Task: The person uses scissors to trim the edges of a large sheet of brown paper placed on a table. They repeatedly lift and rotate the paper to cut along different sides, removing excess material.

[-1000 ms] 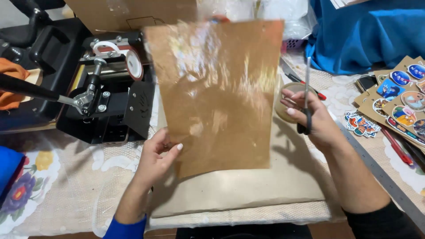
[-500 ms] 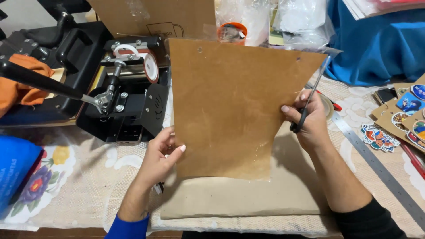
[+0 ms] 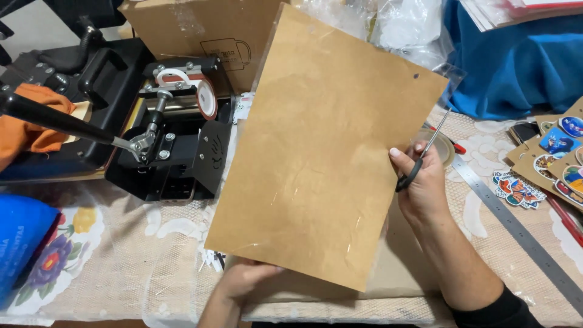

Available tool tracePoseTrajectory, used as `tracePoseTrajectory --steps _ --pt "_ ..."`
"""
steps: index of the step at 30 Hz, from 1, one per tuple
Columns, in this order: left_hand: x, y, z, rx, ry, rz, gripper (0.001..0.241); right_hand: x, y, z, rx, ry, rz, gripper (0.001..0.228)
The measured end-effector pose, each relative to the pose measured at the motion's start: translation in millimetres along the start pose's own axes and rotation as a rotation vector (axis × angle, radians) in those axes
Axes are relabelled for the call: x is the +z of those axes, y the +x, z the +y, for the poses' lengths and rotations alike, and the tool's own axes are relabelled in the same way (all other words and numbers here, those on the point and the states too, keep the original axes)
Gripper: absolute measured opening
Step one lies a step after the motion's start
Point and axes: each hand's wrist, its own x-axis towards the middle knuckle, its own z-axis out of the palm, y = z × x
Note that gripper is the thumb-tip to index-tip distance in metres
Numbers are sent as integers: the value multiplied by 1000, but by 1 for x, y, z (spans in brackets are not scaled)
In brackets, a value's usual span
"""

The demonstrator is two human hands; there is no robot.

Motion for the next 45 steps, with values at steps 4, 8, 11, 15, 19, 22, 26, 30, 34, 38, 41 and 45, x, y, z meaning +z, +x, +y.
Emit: tracePoseTrajectory --steps 4,8,11,15,19,22,26,30,34,38,41,45 --pt "19 -10 -15 -351 441 -37 66 3 -2 -1 -83 -30 -11 38" --pt "42 5 -17 -508 601 238 33 9 -3 -3 -96 -15 -25 37" --pt "81 15 3 -361 491 235 59 8 4 -1 -120 -3 -52 37" --pt "99 27 17 -582 505 369 56 13 14 -13 -119 -9 -78 37" --pt "104 41 29 -630 807 35 61 24 22 -37 -190 -18 -189 38" --pt "91 52 20 -573 719 29 60 24 24 -58 -253 -152 -228 34" --pt "92 67 35 -469 743 30 57 18 23 -85 -515 -487 -116 17" --pt "91 82 42 -454 678 130 50 15 -6 -73 -585 -746 -113 17" --pt "76 92 39 -348 675 153 43 7 -27 -23 -385 -896 -231 35" --pt "58 96 29 -213 652 176 35 -28 -34 43 -135 -747 -284 49" --pt "81 92 48 -397 566 320 45 -25 -48 49 -18 -635 -365 50" --pt "83 90 54 -435 602 354 49 -12 -66 38 45 -708 -464 53"
